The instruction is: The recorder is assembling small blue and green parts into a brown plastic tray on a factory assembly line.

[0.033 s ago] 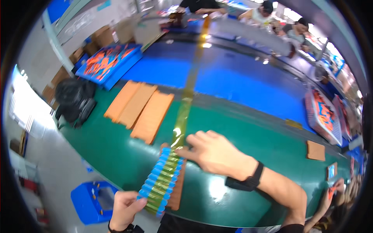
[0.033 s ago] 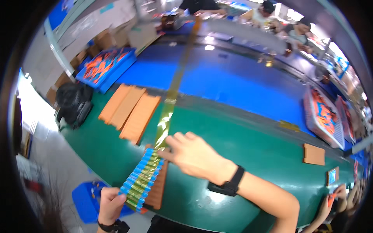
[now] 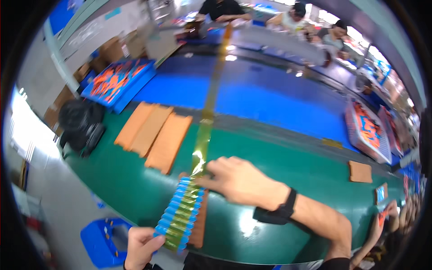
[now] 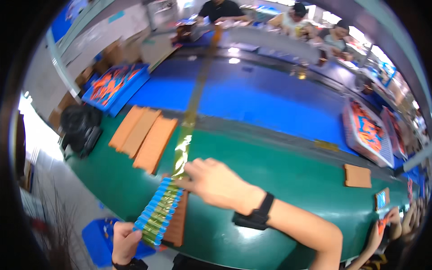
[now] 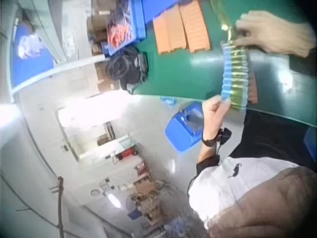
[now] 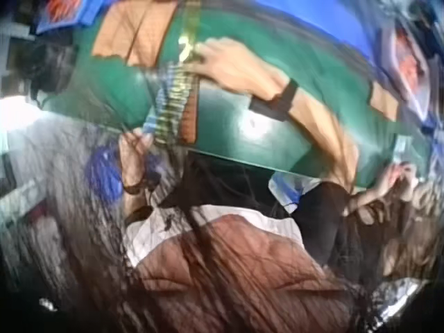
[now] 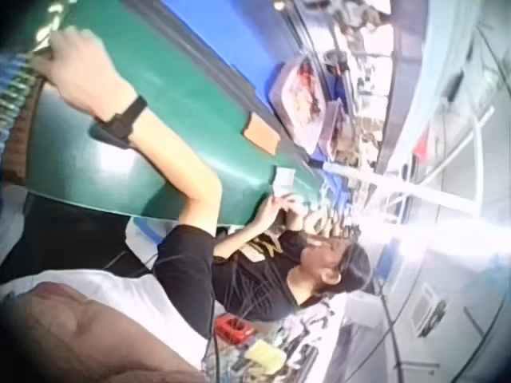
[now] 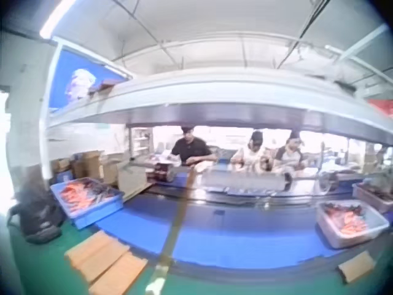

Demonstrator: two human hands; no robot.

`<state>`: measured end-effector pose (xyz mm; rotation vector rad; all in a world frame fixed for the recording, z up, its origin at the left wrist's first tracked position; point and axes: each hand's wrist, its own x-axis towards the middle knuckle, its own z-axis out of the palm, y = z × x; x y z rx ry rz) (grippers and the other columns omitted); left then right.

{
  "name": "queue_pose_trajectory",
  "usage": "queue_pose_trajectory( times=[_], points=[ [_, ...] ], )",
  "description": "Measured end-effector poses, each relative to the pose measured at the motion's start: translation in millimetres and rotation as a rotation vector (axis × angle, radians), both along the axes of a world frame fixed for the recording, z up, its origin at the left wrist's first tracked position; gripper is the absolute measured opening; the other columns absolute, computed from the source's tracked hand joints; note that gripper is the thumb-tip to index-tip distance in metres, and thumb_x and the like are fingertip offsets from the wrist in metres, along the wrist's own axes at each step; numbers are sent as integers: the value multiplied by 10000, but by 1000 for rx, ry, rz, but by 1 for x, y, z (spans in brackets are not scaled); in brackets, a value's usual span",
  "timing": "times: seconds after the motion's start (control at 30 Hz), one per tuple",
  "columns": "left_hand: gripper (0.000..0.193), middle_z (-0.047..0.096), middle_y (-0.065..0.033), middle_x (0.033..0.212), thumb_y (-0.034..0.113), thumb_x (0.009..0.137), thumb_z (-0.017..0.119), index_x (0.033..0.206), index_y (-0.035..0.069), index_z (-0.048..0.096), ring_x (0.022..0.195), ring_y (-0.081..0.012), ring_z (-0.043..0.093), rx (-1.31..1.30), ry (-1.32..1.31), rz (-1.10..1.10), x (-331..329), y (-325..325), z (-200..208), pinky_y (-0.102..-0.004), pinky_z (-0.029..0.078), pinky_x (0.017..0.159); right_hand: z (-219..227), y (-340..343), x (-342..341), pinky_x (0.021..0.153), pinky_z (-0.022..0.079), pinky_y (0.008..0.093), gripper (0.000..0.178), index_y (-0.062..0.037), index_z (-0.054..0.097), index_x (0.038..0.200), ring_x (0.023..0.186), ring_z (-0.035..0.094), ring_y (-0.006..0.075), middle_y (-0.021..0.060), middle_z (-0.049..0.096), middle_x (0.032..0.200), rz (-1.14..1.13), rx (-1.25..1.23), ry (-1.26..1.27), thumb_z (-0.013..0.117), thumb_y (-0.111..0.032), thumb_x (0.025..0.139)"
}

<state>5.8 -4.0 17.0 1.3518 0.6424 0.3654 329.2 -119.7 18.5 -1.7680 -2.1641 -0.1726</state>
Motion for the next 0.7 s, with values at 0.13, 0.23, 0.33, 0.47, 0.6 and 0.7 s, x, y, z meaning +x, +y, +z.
queue_pose_trajectory(
  times=[0.13,0.23,0.33,0.47,0.6,0.7],
  points=[
    [337,736,-184,890,241,1057,515,1244,-14,631,828,-294,736,403,217,-218,-33,52,-11,-409,611,746,-1,-7,-21,725,484,365,137,-85,660,926,852,569,248,62,529,893,-17,166,154,598,-124,811],
    [337,731,-203,909,238,1066,471,1289,3,564,795,-298,725,-254,-349,292,-60,72,-65,-397,604,712,1,-25,-28,747,489,369,243,-52,647,1019,878,580,244,90,557,982,167,172,0,633,-185,815],
    [340,728,-212,925,239,1070,451,1312,12,529,777,-301,718,-393,-488,345,-62,97,-100,-388,598,690,-22,-19,-53,866,485,359,306,-51,651,999,1014,583,249,94,589,1069,263,190,-1,697,-225,752],
    [351,724,-224,965,247,1075,430,1343,26,477,745,-306,704,76,-400,53,-42,123,-97,-371,584,648,-43,20,-73,846,463,393,156,-129,635,950,951,591,251,59,606,951,338,493,47,592,-244,854],
    [573,709,-236,1056,395,1065,444,1497,26,368,702,-307,692,211,-145,-198,-14,126,-78,-337,550,568,-52,24,-65,856,452,444,160,-134,622,953,963,596,254,68,627,927,280,638,-70,533,-264,925],
    [576,713,-224,1076,349,1023,569,1455,7,401,776,-299,709,-1497,-873,-429,-47,148,-129,-341,571,612,-45,2,-57,933,435,425,297,-98,623,1034,1051,578,261,85,615,1031,129,428,-140,637,-283,802]
  ],
)
